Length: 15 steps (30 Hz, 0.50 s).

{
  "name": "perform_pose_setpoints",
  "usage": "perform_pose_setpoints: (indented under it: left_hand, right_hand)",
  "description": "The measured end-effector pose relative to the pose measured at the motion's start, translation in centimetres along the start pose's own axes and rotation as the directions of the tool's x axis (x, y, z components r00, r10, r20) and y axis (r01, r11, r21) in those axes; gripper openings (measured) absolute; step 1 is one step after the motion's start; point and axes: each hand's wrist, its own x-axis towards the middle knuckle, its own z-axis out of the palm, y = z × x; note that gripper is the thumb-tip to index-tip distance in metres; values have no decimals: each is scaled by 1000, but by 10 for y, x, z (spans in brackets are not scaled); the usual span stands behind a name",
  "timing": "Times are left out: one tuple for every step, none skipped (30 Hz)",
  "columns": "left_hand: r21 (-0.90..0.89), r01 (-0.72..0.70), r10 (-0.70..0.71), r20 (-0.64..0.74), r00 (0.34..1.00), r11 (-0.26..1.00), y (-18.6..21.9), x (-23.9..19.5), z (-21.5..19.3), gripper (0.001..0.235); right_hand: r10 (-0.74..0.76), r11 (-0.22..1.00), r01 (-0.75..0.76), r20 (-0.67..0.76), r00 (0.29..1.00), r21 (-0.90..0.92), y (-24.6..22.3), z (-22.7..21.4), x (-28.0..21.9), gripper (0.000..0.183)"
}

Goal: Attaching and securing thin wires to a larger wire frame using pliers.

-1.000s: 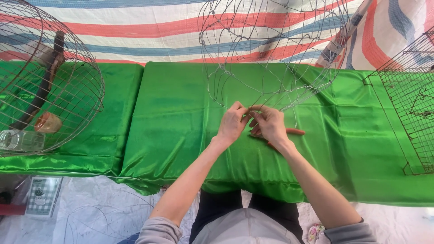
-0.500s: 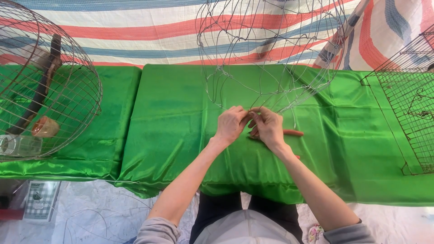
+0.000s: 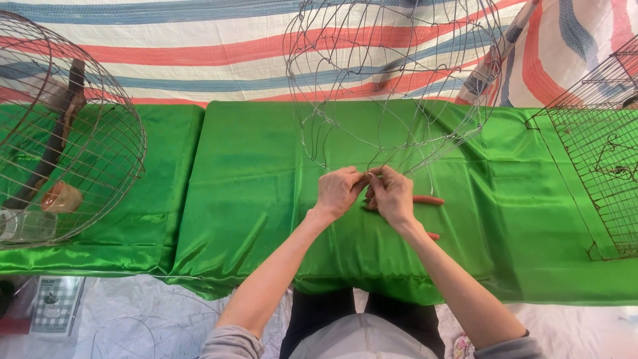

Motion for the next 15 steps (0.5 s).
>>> perform_pose_setpoints:
  left_hand:
    - [-1,-3,3,0,1000,1000,-1,1,1,27]
    - [-5,17,-17,40,999,1000,-2,0,1,28]
    - [-8,37,-36,80,996,999,-3,-2,2,29]
    - [-9,37,-36,80,996,999,-4,-2,1,29]
    - [7,45,-45,85,995,999,-4,-2,1,27]
    - [24,52,-54,90,994,998,-5,-2,0,26]
    - [24,53,-55,91,994,998,-7,-1,0,26]
    - [18,61,-63,135,989,998,-8,-1,-1,23]
    - [12,70,-71,178,981,997,-10,-1,-2,22]
    - [14,77,-79,175,981,997,-13,-3,4,22]
    - [-24,93,-86,209,974,995,-17,-6,8,22]
    - [-61,108,-91,240,967,992,-21,-7,13,23]
    - [-58,114,-98,234,967,992,-22,-6,11,23]
    - [-47,124,-106,274,956,991,-22,-9,11,17]
    - [-36,133,-115,315,942,990,-22,-12,10,18]
  right_hand:
    - [-1,1000,1,-2,1000,0,1,0,2,10]
    - [9,1000,-9,-2,1000,6,2,0,2,10]
    - [19,1000,-19,-2,1000,13,3,1,2,10]
    - [20,1000,-20,-1,1000,12,1,0,3,10]
    - [32,999,-32,28,999,3,-1,0,3,11]
    - [45,999,-45,58,997,-6,-3,-1,4,11]
    - [46,999,-46,58,997,-5,-7,-5,3,11]
    - [72,995,-63,121,990,-73,-11,-9,1,18]
    - [101,987,-76,181,978,-142,-15,-12,-1,32]
    - [101,987,-74,189,977,-144,-38,-17,-11,32]
    - [169,967,-119,221,961,-223,-62,-21,-20,47]
    - [235,940,-155,246,940,-303,-86,-26,-28,64]
    - [231,941,-149,254,939,-305,-57,-39,-29,64]
    - [123,895,-6,234,964,-447,-28,-52,-34,48]
    - [9,807,131,233,972,-576,3,-65,-39,35]
